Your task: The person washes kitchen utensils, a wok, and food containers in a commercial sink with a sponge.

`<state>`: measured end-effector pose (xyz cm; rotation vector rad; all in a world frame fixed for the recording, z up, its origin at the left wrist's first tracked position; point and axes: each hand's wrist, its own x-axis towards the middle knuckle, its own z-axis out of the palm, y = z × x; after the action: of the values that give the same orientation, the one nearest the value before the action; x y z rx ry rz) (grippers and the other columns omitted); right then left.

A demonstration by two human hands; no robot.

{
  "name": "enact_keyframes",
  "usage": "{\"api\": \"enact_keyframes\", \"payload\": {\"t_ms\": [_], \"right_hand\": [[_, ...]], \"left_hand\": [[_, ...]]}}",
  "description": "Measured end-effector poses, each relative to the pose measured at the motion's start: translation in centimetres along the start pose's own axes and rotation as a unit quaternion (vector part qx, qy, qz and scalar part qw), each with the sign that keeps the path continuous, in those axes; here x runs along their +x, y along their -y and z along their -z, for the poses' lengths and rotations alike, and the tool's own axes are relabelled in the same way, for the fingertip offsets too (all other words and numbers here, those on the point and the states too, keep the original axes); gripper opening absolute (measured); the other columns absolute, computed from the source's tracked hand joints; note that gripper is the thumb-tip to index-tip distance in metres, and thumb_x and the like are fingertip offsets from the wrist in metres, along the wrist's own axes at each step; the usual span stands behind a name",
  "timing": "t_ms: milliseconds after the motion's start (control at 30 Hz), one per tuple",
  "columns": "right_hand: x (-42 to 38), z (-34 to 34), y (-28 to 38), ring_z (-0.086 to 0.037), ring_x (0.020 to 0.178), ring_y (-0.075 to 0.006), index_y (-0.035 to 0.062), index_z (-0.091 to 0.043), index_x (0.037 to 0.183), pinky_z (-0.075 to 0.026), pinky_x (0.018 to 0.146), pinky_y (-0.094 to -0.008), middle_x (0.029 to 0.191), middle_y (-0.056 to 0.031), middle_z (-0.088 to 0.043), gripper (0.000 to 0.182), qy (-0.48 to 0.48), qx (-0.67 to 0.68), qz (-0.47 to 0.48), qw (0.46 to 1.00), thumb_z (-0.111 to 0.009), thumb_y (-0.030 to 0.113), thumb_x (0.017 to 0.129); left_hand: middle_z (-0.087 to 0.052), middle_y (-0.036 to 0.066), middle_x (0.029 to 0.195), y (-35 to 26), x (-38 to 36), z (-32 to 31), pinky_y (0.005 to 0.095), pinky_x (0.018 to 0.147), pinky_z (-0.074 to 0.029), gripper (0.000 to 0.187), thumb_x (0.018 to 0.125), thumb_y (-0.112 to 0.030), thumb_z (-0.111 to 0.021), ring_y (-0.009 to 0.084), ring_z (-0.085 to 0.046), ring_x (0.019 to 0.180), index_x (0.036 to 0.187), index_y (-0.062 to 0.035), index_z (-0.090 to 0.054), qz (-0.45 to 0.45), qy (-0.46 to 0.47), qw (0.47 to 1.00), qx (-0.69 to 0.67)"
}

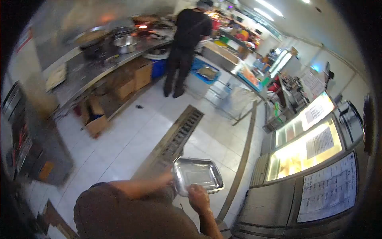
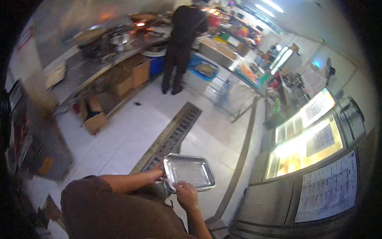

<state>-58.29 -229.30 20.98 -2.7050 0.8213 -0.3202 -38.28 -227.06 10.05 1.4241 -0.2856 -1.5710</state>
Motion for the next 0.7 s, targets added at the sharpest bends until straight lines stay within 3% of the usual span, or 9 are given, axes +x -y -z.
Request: {"api": "enact_keyframes", "payload": {"t_ms": [133, 167, 200, 267, 367, 500, 533, 567, 700], "right_hand": [[2.8, 3.2, -12.9, -0.061, 0.095, -0.0307, 0.0149, -0.066, 0.108, -0.049, 0.082, -0.0426, 0.103, -0.0104, -0.065, 0.028, -0.003, 0.037, -0.052, 0.998, -0.06, 0.01, 0.081], [3.4, 5.0, -15.3, -0.061, 0.097, -0.0302, 0.0149, -0.066, 0.109, -0.049, 0.084, -0.0422, 0.105, -0.0106, -0.064, 0.03, 0.007, 0.076, -0.086, 0.993, -0.063, 0.011, 0.08], [3.8, 7.1, -17.7, -0.061, 0.099, -0.0298, 0.015, -0.066, 0.11, -0.049, 0.086, -0.0419, 0.108, -0.0108, -0.064, 0.032, 0.01, 0.114, -0.112, 0.987, -0.065, 0.012, 0.078], [3.9, 12.3, -22.2, -0.057, 0.109, -0.031, 0.0144, -0.065, 0.111, -0.044, 0.095, -0.0457, 0.114, -0.0113, -0.062, 0.036, -0.011, 0.187, -0.163, 0.969, -0.073, 0.021, 0.076], [3.2, 16.8, -31.4, -0.05, 0.118, -0.036, 0.0092, -0.064, 0.111, -0.034, 0.103, -0.0534, 0.117, -0.0136, -0.059, 0.05, -0.242, 0.056, -0.198, 0.948, -0.078, 0.036, 0.072], [-1.7, 17.1, -48.3, -0.052, 0.114, -0.0345, 0.0013, -0.057, 0.118, -0.037, 0.1, -0.0501, 0.115, -0.0155, -0.058, 0.056, -0.359, -0.131, -0.399, 0.834, -0.074, 0.038, 0.08], [-3.2, 15.9, -53.2, -0.055, 0.109, -0.0329, 0.002, -0.055, 0.12, -0.041, 0.096, -0.0492, 0.114, -0.0144, -0.059, 0.056, -0.42, 0.147, -0.51, 0.737, -0.071, 0.041, 0.082], [-4.0, 15.2, -57.2, -0.058, 0.103, -0.0312, 0.0026, -0.054, 0.122, -0.045, 0.092, -0.0482, 0.112, -0.0133, -0.061, 0.056, -0.434, 0.41, -0.569, 0.566, -0.067, 0.043, 0.085], [-1.2, 19.2, -71.2, -0.065, 0.079, -0.0228, 0.0029, -0.056, 0.118, -0.053, 0.065, -0.0381, 0.095, -0.0128, -0.065, 0.038, -0.355, 0.638, -0.513, 0.451, -0.067, 0.022, 0.087]], "left_hand": [[-0.052, 0.011, 0.126, -10.4, 6.8, -10.5, 0.0485, 0.08, -0.052, 0.062, 0.089, -0.019, -0.058, 0.0252, -0.059, 0.103, 0.141, -0.0251, -0.026, -0.049, 0.161, 0.982, 0.085], [-0.054, 0.011, 0.123, -13.5, 7.5, -13.8, 0.0461, 0.078, -0.053, 0.055, 0.09, -0.019, -0.057, 0.0239, -0.06, 0.1, 0.138, -0.0235, -0.029, 0.015, 0.155, 0.986, 0.062], [-0.056, 0.009, 0.12, -15.1, 9.7, -16.2, 0.0418, 0.077, -0.054, 0.053, 0.091, -0.022, -0.057, 0.0218, -0.061, 0.098, 0.137, -0.0212, -0.03, -0.034, 0.261, 0.959, 0.105], [-0.058, 0.008, 0.117, -14.8, 17.0, -22.6, 0.0391, 0.074, -0.055, 0.051, 0.092, -0.026, -0.057, 0.0195, -0.062, 0.096, 0.136, -0.0184, -0.032, -0.003, 0.177, 0.978, 0.112], [-0.059, 0.008, 0.115, -19.8, 23.0, -31.3, 0.0382, 0.075, -0.054, 0.049, 0.092, -0.029, -0.058, 0.0193, -0.062, 0.099, 0.134, -0.016, -0.037, -0.015, 0.277, 0.951, 0.135], [-0.059, 0.008, 0.115, -22.7, 35.6, -42.8, 0.0351, 0.083, -0.052, 0.045, 0.092, -0.033, -0.058, 0.0197, -0.059, 0.104, 0.131, -0.0132, -0.049, 0.002, 0.317, 0.929, 0.193], [-0.059, 0.008, 0.118, -23.3, 38.7, -45.5, 0.0345, 0.079, -0.053, 0.05, 0.09, -0.034, -0.06, 0.0199, -0.061, 0.102, 0.135, -0.0157, -0.046, 0.01, 0.353, 0.916, 0.19], [-0.058, 0.008, 0.121, -23.8, 41.5, -47.9, 0.0339, 0.075, -0.054, 0.056, 0.089, -0.035, -0.062, 0.0202, -0.062, 0.1, 0.139, -0.0181, -0.043, 0.017, 0.387, 0.904, 0.184], [-0.058, 0.007, 0.121, -28.4, 49.7, -57.8, 0.0345, 0.082, -0.051, 0.056, 0.09, -0.038, -0.059, 0.018, -0.059, 0.105, 0.14, -0.0198, -0.043, 0.018, 0.357, 0.887, 0.292]]}}
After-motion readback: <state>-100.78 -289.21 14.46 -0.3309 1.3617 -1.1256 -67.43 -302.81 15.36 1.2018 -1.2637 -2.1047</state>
